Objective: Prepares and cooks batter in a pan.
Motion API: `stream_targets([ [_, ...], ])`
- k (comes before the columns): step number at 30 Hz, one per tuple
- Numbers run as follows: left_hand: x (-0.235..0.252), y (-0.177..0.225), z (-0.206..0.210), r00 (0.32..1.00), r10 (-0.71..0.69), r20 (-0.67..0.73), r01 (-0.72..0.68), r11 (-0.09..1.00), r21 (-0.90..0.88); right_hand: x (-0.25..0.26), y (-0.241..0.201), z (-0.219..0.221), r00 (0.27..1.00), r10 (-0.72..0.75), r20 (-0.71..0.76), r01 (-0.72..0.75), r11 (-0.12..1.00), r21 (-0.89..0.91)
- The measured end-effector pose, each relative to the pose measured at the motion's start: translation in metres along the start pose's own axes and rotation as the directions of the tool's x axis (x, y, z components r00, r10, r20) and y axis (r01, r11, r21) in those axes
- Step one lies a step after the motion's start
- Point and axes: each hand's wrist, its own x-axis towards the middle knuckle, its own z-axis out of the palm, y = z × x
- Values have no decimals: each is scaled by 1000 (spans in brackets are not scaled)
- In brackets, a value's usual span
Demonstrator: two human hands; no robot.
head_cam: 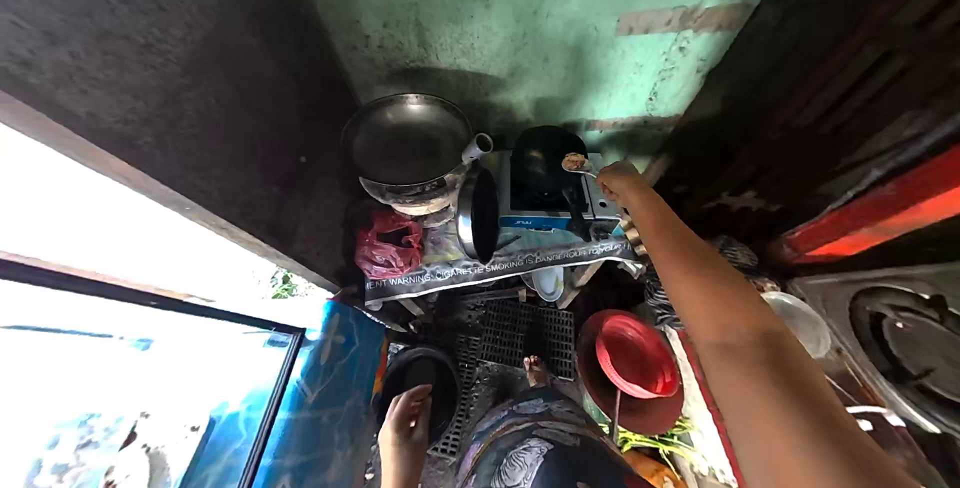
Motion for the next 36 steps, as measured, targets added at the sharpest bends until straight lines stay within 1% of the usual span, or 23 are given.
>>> stream_targets([
  [2,-10,-10,2,998,-62,-19,62,998,10,18,-13,2,1000,27,9,-26,999,-39],
  [5,-22,-18,9,989,-142,-37,143,989,38,37,-26,7,998,66,5,-66,998,0],
  [8,-27,-22,21,985,-168,-33,170,982,78,65,-27,16,997,81,5,-81,996,29],
  [11,-28,-20,34,984,-180,16,178,979,98,91,-24,25,998,67,15,-68,998,11],
  [13,-26,-15,41,983,-178,48,171,978,120,98,-29,29,997,64,32,-63,998,-18],
  [15,-26,-10,45,978,-194,77,183,975,129,100,-35,31,997,57,51,-53,996,-76],
  [19,-23,-8,53,968,-226,112,207,965,159,104,-44,34,1000,14,27,-7,971,-239],
  [22,-24,-7,54,961,-249,124,226,959,173,93,-55,34,998,-32,62,54,919,-391],
  [24,-23,-6,53,953,-277,127,252,951,179,91,-57,36,993,-82,83,113,865,-489],
  [26,-23,-7,53,949,-286,129,260,947,187,97,-54,41,988,-135,71,152,840,-521],
  [31,-18,-10,57,948,-283,149,252,948,195,108,-51,44,979,-200,44,183,762,-621],
  [36,-10,-11,60,948,-271,164,238,951,199,108,-48,40,967,-254,29,210,723,-659],
])
